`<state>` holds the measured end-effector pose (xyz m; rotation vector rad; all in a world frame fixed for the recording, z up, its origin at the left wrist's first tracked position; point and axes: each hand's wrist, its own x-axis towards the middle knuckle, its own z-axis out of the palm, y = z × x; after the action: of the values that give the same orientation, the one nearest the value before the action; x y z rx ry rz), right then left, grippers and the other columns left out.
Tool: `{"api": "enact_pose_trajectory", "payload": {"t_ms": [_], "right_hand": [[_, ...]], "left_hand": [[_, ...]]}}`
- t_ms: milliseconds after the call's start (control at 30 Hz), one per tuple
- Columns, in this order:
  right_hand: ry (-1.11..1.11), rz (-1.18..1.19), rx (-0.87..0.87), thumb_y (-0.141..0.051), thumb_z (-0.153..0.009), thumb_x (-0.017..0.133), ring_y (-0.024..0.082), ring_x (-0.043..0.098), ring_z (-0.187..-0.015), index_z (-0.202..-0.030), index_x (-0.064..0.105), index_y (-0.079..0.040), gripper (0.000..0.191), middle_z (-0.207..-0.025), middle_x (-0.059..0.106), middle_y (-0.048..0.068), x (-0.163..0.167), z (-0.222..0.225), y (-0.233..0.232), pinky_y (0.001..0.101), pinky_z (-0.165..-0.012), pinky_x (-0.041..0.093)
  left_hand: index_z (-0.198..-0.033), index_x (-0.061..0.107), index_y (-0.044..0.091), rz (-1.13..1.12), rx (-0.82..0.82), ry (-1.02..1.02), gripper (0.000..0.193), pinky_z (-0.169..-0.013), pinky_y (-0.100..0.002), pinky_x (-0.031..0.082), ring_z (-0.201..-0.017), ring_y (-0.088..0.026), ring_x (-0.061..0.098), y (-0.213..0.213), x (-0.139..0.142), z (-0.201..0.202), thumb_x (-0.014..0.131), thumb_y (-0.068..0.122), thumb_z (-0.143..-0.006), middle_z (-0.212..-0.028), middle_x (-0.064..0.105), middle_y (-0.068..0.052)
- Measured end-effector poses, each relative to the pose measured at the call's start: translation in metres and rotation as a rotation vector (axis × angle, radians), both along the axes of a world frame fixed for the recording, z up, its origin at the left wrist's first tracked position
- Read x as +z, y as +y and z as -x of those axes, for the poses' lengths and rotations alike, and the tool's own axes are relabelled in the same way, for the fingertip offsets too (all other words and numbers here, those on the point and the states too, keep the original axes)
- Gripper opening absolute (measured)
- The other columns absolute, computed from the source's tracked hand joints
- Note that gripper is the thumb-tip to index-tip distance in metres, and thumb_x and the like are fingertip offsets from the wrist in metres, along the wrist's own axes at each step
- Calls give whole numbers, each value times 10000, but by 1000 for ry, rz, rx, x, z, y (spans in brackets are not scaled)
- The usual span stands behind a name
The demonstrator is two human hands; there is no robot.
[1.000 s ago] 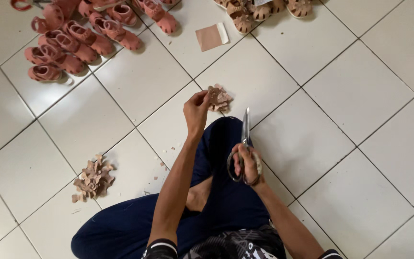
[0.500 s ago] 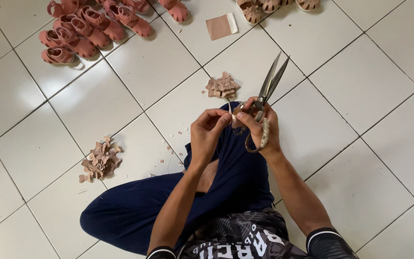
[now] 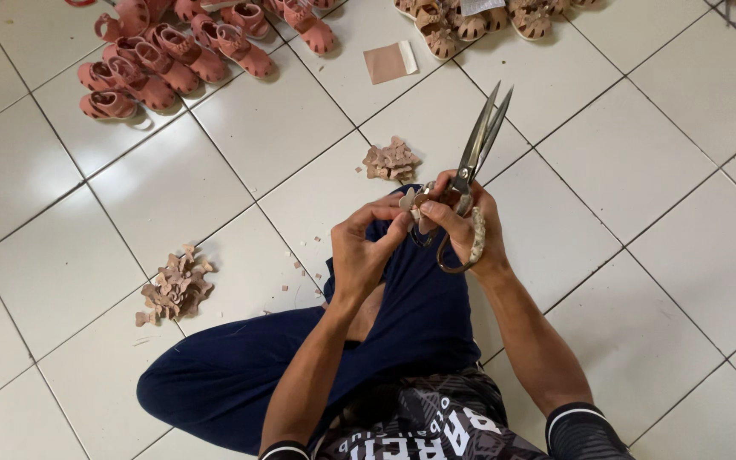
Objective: The person sits cross-legged on a tiled floor and uses scissors to trim small flower-shaped leather pieces, cutting off small scraps and tossing them aside. They place the trimmed pieces into piles on the floor and pick up new untrimmed pieces one at a time to continue trimming.
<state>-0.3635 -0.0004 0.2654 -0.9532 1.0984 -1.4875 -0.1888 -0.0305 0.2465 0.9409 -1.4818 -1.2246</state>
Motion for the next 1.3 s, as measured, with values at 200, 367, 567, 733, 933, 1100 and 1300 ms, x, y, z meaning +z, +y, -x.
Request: {"api": "enact_pose_trajectory", "payload": {"t_ms": [200, 367, 567, 733, 933, 1100, 1300], "right_hand": [[183, 75, -56, -105, -910, 809, 86, 620, -778, -1062, 593, -44, 271, -903, 626, 40, -2, 0, 1, 246, -704, 531], [303, 220, -149, -137, -939, 816, 67, 655, -780, -1073, 585, -61, 277, -920, 681, 32, -9, -3, 2, 217, -704, 574], [709, 148, -119, -291, -832, 855, 87, 607, -632, -1074, 686, 8, 420, -799, 743, 23, -19, -4, 44, 224, -566, 516], [1022, 122, -47, -525, -769, 808, 100, 611, -525, -982, 739, 27, 596, -658, 677, 24, -30, 1, 65, 257, -500, 505], [1022, 65, -45, -549, -759, 794, 109, 608, -516, -984, 741, 27, 620, -651, 670, 26, -36, 6, 69, 263, -470, 492], [1022, 103, -55, -521, -775, 807, 104, 630, -549, -1013, 730, 37, 611, -702, 692, 33, -39, 8, 70, 248, -488, 506], [949, 18, 3, -505, -767, 813, 115, 607, -523, -983, 751, 13, 565, -674, 696, 35, -47, 13, 75, 257, -480, 479]], "left_hand": [[-928, 671, -3, -127, -53, 232, 111, -961, -323, 580, -998, -158, 720, 8, -2, 3, 723, 90, -957, -1086, 763, -155], [-937, 711, -24, -289, -37, 344, 76, -832, -311, 555, -868, -150, 664, 5, -5, 3, 726, 49, -951, -1028, 736, -162], [-938, 729, -30, -373, 59, 603, 97, -914, -301, 588, -916, -146, 694, -7, -10, -1, 724, 65, -955, -1036, 727, -151], [-940, 736, -29, -314, 81, 611, 108, -920, -322, 602, -914, -170, 708, -9, -17, -3, 740, 79, -945, -1036, 733, -159], [-937, 745, -23, -309, 86, 521, 120, -919, -314, 604, -925, -163, 713, 1, -15, 1, 753, 97, -937, -1022, 735, -152], [-944, 755, -10, -291, 97, 425, 119, -901, -296, 594, -915, -144, 706, 10, -10, 4, 747, 108, -940, -1033, 743, -147], [-938, 755, -10, -333, 97, 428, 102, -895, -301, 586, -909, -146, 702, 15, -19, 10, 739, 91, -940, -1017, 747, -136]]}}
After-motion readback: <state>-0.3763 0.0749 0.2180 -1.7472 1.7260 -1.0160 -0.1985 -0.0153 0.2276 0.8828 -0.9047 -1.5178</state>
